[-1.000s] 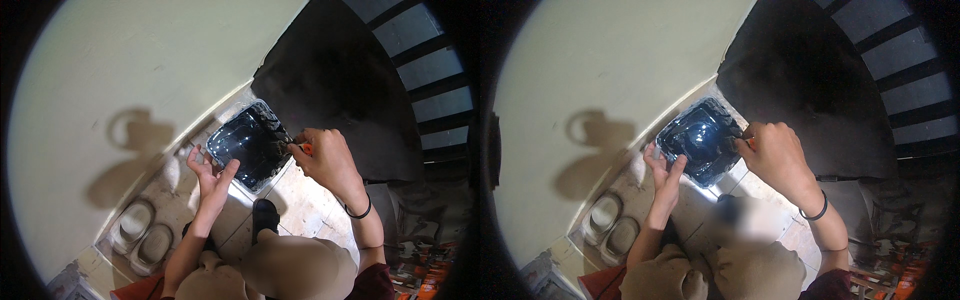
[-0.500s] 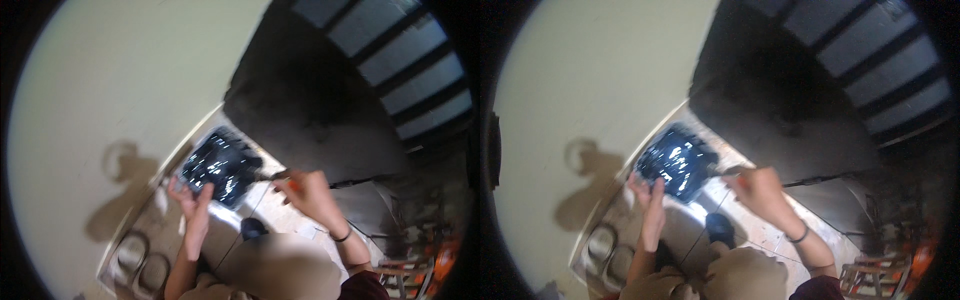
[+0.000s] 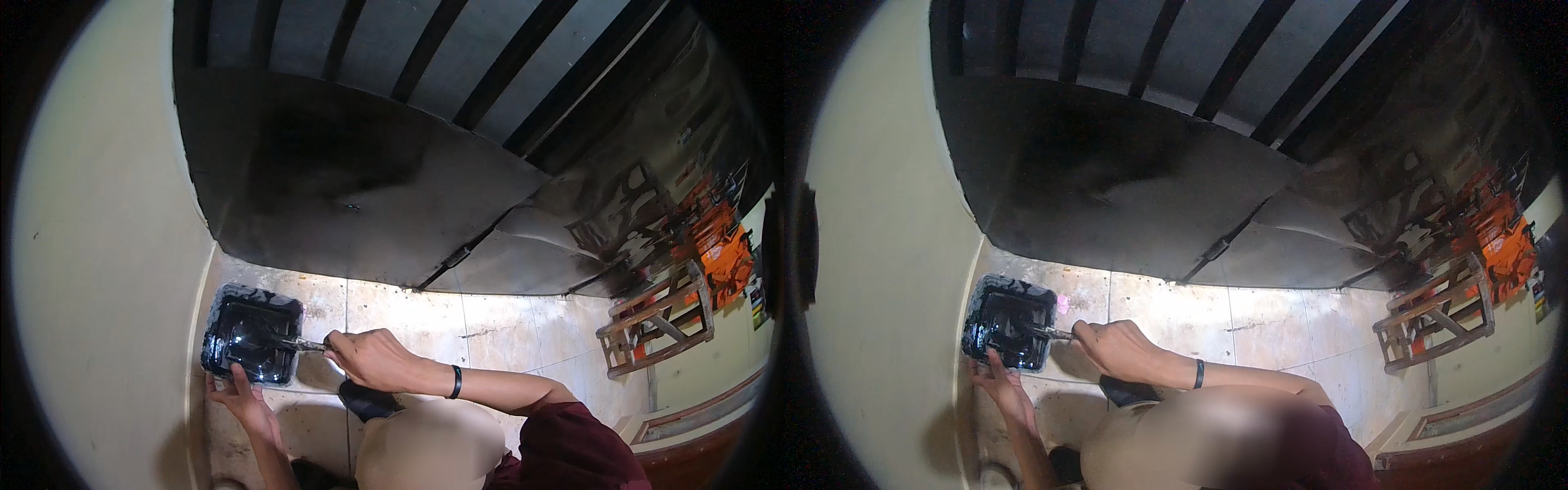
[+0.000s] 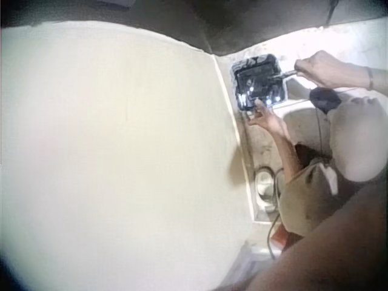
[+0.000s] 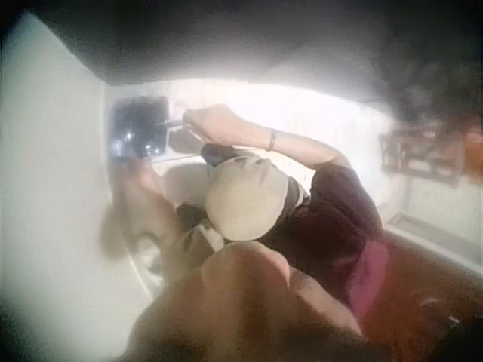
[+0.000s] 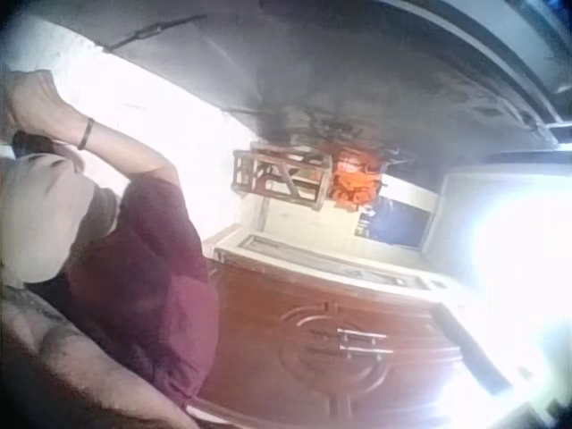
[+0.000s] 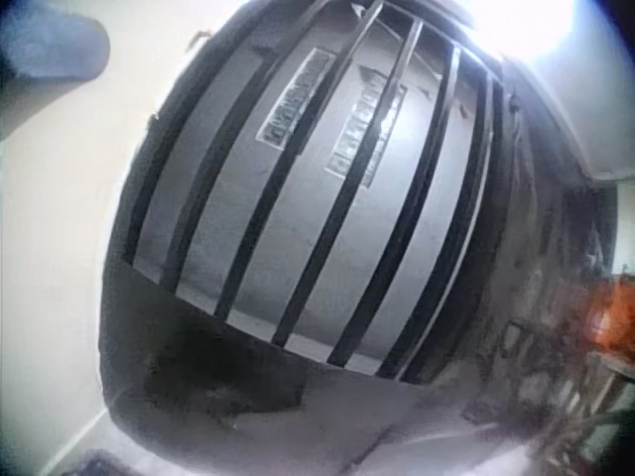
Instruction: The person paints the bottom edge and lower surface of a black metal gate using a paintbrush dipped into a black container of paint.
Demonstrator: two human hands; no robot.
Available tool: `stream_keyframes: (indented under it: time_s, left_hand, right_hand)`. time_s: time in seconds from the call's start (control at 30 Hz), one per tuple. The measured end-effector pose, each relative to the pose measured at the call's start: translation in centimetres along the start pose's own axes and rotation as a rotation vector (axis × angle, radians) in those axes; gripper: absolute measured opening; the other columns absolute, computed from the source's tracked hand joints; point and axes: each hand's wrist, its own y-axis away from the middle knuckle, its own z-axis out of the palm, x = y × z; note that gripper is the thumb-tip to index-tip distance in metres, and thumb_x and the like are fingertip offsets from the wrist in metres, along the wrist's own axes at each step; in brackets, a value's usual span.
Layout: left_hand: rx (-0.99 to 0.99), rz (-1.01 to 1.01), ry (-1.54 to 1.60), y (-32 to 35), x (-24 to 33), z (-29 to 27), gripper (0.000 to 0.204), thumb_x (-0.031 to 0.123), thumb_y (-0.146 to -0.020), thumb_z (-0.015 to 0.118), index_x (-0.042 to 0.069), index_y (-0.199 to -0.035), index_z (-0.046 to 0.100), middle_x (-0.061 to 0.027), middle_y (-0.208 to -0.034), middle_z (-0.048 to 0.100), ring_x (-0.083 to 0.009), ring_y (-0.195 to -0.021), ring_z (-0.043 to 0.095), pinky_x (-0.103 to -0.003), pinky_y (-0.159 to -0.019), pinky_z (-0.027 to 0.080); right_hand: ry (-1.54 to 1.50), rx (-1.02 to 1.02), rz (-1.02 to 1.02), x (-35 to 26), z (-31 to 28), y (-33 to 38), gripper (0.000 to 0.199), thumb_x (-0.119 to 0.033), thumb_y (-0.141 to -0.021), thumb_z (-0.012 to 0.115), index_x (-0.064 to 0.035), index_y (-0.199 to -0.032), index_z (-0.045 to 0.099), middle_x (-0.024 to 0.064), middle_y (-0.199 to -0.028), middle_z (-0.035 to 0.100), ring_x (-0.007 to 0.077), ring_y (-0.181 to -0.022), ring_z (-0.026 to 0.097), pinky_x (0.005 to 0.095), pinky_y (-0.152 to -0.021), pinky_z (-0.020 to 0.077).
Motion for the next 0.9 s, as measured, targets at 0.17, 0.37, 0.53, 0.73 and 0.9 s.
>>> stream_keyframes:
  time_s: [0.17, 0.37, 0.53, 0.73, 0.9]
  left_hand:
    - [0.093, -0.003, 0.103, -0.8, -0.4, -0.1, 0.064, 0.025, -0.098, 0.065, 0.011, -0.143, 0.021, -0.0181, -0.145, 0.04, -0.031, -0.13, 0.048, -0.054, -0.103, 0.046]
    - [0.11, 0.024, 0.071, -1.6, -0.9, -1.5, 0.072, 0.028, -0.097, 0.066, 0.008, -0.147, 0.018, -0.0203, -0.148, 0.038, -0.0327, -0.13, 0.048, -0.049, -0.105, 0.046]
    - [0.05, 0.017, 0.106, -1.0, -0.1, -1.3, 0.076, 0.027, -0.096, 0.067, 0.01, -0.148, 0.014, -0.0171, -0.148, 0.039, -0.0301, -0.13, 0.047, -0.051, -0.103, 0.045]
    - [0.096, -0.021, 0.093, -1.6, -0.7, -2.0, 0.067, 0.024, -0.098, 0.065, 0.019, -0.146, 0.018, -0.0126, -0.144, 0.042, -0.0255, -0.128, 0.049, -0.049, -0.103, 0.045]
    - [0.084, -0.05, 0.137, -2.4, -1.6, -2.5, 0.063, 0.021, -0.097, 0.066, 0.022, -0.138, 0.019, -0.0077, -0.142, 0.043, -0.0219, -0.126, 0.048, -0.046, -0.1, 0.045]
  right_hand:
    - [-0.021, -0.024, -0.032, -0.5, 1.1, -0.1, 0.022, -0.022, -0.099, 0.053, -0.001, -0.098, 0.045, 0.0174, -0.068, 0.059, 0.0399, -0.057, 0.06, 0.0483, -0.05, 0.0453]
    - [-0.038, -0.036, -0.026, -0.4, 2.2, -0.9, 0.021, -0.022, -0.099, 0.055, -0.0032, -0.095, 0.048, 0.0151, -0.061, 0.057, 0.0383, -0.053, 0.057, 0.0455, -0.048, 0.0436]
    - [-0.039, -0.021, 0.004, -0.9, 2.5, -1.4, 0.02, -0.023, -0.099, 0.054, -0.0037, -0.097, 0.048, 0.019, -0.077, 0.061, 0.04, -0.059, 0.06, 0.0482, -0.052, 0.0467]
    - [-0.294, -0.1, 0.182, -0.3, 4.8, -2.0, 0.022, -0.025, -0.101, 0.051, -0.0037, -0.094, 0.053, 0.0185, -0.065, 0.056, 0.0412, -0.056, 0.057, 0.0468, -0.052, 0.0464]
    - [-1.41, -0.243, 0.871, -0.2, 5.3, -4.2, 0.026, -0.024, -0.102, 0.041, -0.007, -0.092, 0.058, -0.0067, -0.059, 0.034, 0.0069, -0.048, 0.026, 0.0239, -0.045, 0.0219]
